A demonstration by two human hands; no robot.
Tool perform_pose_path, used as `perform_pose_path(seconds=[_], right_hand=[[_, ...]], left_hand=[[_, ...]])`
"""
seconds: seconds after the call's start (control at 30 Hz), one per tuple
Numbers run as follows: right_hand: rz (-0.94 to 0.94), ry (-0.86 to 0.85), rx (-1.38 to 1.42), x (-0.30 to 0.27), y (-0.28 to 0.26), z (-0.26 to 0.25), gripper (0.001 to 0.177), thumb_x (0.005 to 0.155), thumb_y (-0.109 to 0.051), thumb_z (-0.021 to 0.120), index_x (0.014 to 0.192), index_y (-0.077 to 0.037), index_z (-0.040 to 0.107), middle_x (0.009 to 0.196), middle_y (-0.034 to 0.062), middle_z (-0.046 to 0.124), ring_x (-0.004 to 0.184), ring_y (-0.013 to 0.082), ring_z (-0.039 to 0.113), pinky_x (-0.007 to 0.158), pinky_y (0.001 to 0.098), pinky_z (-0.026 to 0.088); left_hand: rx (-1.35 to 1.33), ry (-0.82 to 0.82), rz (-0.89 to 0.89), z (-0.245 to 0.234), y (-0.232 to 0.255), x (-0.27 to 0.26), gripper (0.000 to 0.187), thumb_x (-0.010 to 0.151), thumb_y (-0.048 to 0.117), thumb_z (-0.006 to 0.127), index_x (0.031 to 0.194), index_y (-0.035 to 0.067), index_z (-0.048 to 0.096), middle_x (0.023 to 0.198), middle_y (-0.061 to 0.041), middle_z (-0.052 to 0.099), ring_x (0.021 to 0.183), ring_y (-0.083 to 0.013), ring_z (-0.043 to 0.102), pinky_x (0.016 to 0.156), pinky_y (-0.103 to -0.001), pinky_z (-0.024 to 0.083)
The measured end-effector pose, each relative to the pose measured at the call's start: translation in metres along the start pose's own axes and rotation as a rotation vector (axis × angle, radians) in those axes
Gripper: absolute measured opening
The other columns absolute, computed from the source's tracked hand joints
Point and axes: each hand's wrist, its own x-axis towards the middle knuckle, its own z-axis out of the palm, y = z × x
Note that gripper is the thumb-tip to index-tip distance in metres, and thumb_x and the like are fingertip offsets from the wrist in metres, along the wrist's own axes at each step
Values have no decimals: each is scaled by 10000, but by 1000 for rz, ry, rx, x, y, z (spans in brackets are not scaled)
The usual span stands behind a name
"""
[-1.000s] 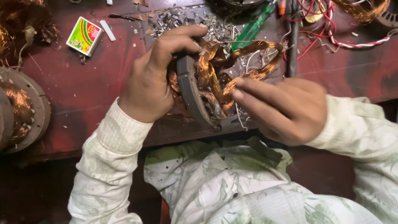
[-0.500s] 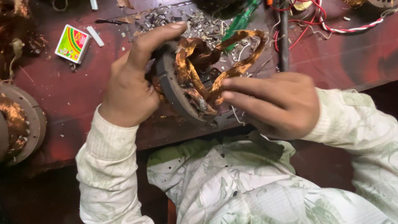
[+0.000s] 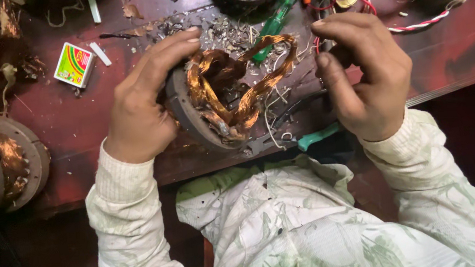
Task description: The person removes copper wire from a motor stator by hand, pulling and twisting the wire to detach it from the core. The person then uses pliers to cut and separate remaining wire segments.
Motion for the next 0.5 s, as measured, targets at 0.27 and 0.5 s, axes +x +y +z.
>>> perform_pose_path(seconds=[0.27,0.5], right_hand=[[-233,-233,-64,-23,9,0,230,917,-131,793,1071,-26,657,1253,164,641,1146,334,650,940,418,534],[-419,-521,-224,-40,13,10,483,812,-425,772,1062,-30,650,1338,189,599,1255,376,544,1075,547,397]], left_hand=[[117,16,-59,-3,13,-3,613,941,-71,771,1465,105,505,1490,-116,579,1379,-313,615,1155,-346,526],[312,-104,-76,-11,36,-5,926,656,-219,610,1503,129,474,1546,-119,517,1398,-395,563,1153,-426,510]])
